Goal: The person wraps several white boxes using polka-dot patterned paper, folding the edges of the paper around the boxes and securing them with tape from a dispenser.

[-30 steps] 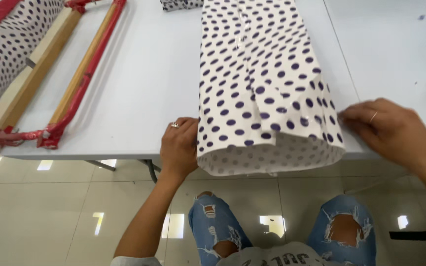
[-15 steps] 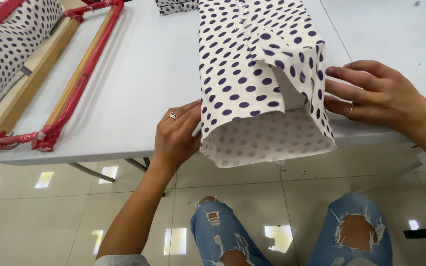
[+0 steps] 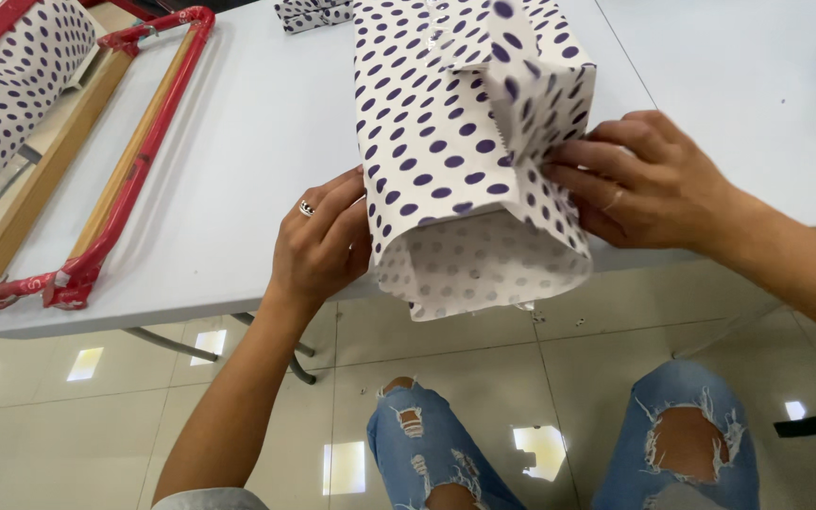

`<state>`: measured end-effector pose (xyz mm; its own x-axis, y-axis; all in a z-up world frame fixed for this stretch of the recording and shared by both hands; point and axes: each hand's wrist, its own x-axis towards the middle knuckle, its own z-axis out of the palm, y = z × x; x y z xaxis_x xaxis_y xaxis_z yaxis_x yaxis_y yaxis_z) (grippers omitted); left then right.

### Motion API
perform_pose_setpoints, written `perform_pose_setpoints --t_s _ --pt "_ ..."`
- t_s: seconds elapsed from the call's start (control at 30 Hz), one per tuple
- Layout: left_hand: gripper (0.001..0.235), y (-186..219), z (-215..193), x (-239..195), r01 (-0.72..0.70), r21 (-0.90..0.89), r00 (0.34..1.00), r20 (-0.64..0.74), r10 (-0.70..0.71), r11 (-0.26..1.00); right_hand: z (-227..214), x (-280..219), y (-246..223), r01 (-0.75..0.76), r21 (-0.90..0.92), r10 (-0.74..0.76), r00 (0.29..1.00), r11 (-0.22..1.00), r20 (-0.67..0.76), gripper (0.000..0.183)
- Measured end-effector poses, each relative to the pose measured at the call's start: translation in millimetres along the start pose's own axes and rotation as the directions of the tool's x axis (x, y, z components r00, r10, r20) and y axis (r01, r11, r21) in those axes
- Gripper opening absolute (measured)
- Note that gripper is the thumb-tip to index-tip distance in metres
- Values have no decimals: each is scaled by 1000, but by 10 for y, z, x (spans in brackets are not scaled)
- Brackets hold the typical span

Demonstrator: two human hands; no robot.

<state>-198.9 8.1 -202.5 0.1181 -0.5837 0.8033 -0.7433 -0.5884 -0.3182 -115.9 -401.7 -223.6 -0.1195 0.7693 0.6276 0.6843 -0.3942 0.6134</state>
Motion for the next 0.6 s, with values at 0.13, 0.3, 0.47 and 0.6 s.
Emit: perform_pose_setpoints --t_s 0.13,0.3,0.47,0.6 --pt "17 178 65 59 92 39 996 -6 -92 995 -229 381 -433 -233 201 218 971 951 95 45" --pt "31 315 75 79 198 -34 980 5 -198 980 -411 451 -843 -523 -223 564 798 823 211 40" --pt "36 259 227 -57 187 -49 976 -108 -191 981 -457 593 -1143 -443 -58 446 880 895 165 19" --pt "34 174 127 -173 210 -48 976 -41 -212 977 -442 273 -1030 -338 470 412 909 815 -61 23"
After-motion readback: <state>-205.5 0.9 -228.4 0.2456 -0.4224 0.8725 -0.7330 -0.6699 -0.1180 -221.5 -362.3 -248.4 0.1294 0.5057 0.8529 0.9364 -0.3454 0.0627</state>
